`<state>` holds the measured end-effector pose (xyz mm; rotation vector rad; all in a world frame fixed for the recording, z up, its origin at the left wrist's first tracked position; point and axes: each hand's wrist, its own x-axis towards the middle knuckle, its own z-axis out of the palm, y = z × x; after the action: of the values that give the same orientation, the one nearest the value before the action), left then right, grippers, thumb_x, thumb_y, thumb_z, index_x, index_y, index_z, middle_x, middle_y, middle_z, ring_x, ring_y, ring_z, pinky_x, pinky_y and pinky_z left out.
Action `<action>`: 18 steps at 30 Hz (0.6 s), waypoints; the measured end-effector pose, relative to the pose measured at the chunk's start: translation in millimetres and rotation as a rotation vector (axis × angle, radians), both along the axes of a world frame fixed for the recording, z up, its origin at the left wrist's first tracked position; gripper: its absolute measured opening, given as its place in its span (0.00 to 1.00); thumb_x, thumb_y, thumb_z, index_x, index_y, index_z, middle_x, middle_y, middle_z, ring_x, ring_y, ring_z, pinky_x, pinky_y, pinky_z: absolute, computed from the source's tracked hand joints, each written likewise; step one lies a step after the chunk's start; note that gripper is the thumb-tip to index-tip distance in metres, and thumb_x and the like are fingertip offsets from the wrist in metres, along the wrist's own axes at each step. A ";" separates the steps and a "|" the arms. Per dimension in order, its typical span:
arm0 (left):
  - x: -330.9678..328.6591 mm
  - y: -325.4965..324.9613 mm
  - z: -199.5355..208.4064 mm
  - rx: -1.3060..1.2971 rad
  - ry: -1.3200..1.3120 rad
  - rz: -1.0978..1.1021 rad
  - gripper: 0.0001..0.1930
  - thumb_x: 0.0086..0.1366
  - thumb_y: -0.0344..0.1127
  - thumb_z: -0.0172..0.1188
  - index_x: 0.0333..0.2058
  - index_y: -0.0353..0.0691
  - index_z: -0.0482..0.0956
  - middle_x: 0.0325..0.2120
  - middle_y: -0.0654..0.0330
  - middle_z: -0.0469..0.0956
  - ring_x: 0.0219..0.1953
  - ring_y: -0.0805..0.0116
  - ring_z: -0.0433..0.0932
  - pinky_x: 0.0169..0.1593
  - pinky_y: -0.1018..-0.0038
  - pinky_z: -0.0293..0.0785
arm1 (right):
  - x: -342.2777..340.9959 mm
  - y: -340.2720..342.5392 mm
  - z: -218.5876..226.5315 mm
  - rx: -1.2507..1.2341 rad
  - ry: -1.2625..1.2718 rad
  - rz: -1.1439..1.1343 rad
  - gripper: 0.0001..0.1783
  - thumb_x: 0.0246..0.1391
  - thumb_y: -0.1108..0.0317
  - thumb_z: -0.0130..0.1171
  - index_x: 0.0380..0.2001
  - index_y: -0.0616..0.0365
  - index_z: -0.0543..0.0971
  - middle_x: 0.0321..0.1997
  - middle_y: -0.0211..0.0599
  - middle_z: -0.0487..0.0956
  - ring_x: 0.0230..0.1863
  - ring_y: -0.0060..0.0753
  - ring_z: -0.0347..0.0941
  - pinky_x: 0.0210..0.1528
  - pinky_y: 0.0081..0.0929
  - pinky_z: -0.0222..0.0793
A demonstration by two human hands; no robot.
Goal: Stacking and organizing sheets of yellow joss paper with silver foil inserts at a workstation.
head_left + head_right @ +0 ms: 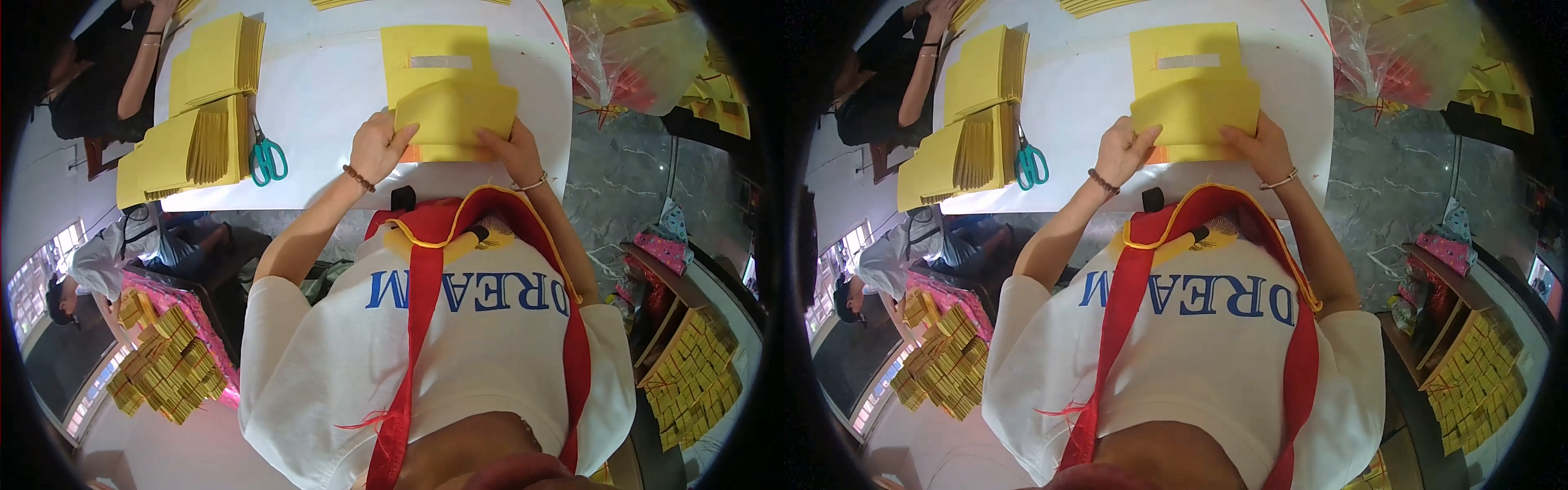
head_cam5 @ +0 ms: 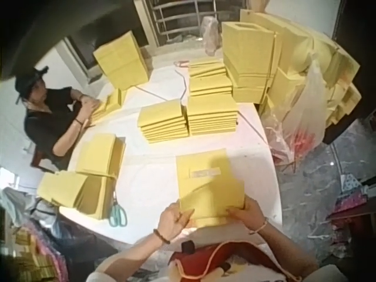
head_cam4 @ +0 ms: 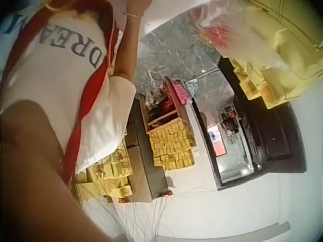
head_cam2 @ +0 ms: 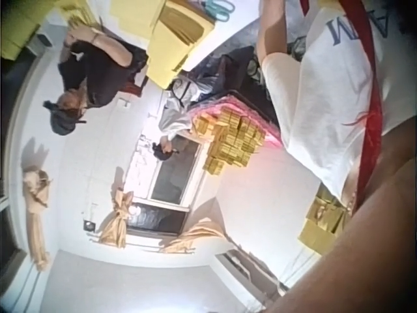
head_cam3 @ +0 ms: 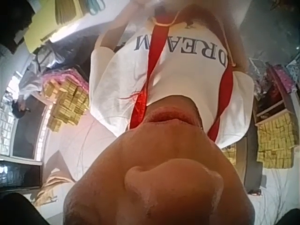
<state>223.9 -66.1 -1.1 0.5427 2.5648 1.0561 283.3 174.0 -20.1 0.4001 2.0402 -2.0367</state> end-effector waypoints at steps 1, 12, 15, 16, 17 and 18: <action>-2.6 2.6 -2.3 0.001 0.001 0.000 0.13 0.59 0.42 0.52 0.34 0.38 0.76 0.24 0.50 0.75 0.30 0.53 0.71 0.34 0.64 0.66 | -4.0 -3.2 -0.6 0.017 0.123 -0.088 0.27 0.45 0.66 0.62 0.48 0.64 0.68 0.33 0.33 0.78 0.40 0.22 0.72 0.42 0.21 0.69; -31.7 8.3 -20.2 0.107 -0.289 0.150 0.17 0.55 0.44 0.55 0.40 0.38 0.74 0.27 0.50 0.78 0.30 0.56 0.77 0.34 0.68 0.71 | -11.1 -2.2 -16.3 0.259 0.194 -0.150 0.22 0.45 0.65 0.60 0.45 0.57 0.74 0.28 0.29 0.77 0.23 0.15 0.65 0.27 0.16 0.62; -31.9 7.3 -25.5 0.124 -0.308 0.182 0.18 0.54 0.42 0.57 0.41 0.38 0.73 0.29 0.52 0.79 0.31 0.58 0.77 0.36 0.70 0.71 | -10.3 -5.6 -12.4 0.292 0.143 -0.160 0.20 0.44 0.64 0.60 0.43 0.58 0.76 0.28 0.28 0.77 0.23 0.15 0.64 0.27 0.16 0.62; -32.7 7.6 -26.6 0.124 -0.309 0.179 0.18 0.54 0.42 0.57 0.41 0.38 0.73 0.29 0.52 0.79 0.31 0.58 0.77 0.36 0.70 0.71 | -10.1 -6.9 -11.6 0.263 0.131 -0.187 0.19 0.44 0.64 0.60 0.42 0.58 0.77 0.28 0.28 0.77 0.23 0.15 0.65 0.27 0.16 0.62; -33.5 7.7 -27.6 0.157 -0.331 0.189 0.19 0.54 0.41 0.58 0.42 0.36 0.72 0.29 0.53 0.79 0.31 0.61 0.77 0.35 0.71 0.71 | -9.7 -7.0 -11.5 0.263 0.130 -0.189 0.19 0.44 0.64 0.60 0.42 0.58 0.77 0.28 0.28 0.77 0.23 0.15 0.65 0.27 0.16 0.62; -33.9 7.8 -28.4 0.190 -0.353 0.200 0.19 0.54 0.39 0.58 0.42 0.35 0.71 0.29 0.54 0.79 0.31 0.63 0.78 0.35 0.72 0.71 | -9.3 -7.0 -11.4 0.263 0.098 -0.176 0.19 0.46 0.67 0.59 0.43 0.60 0.75 0.29 0.26 0.76 0.26 0.13 0.64 0.29 0.13 0.61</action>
<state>190.0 -58.3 -29.5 0.1258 2.2539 1.3386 274.0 167.0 -31.5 0.5545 2.4216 -1.9193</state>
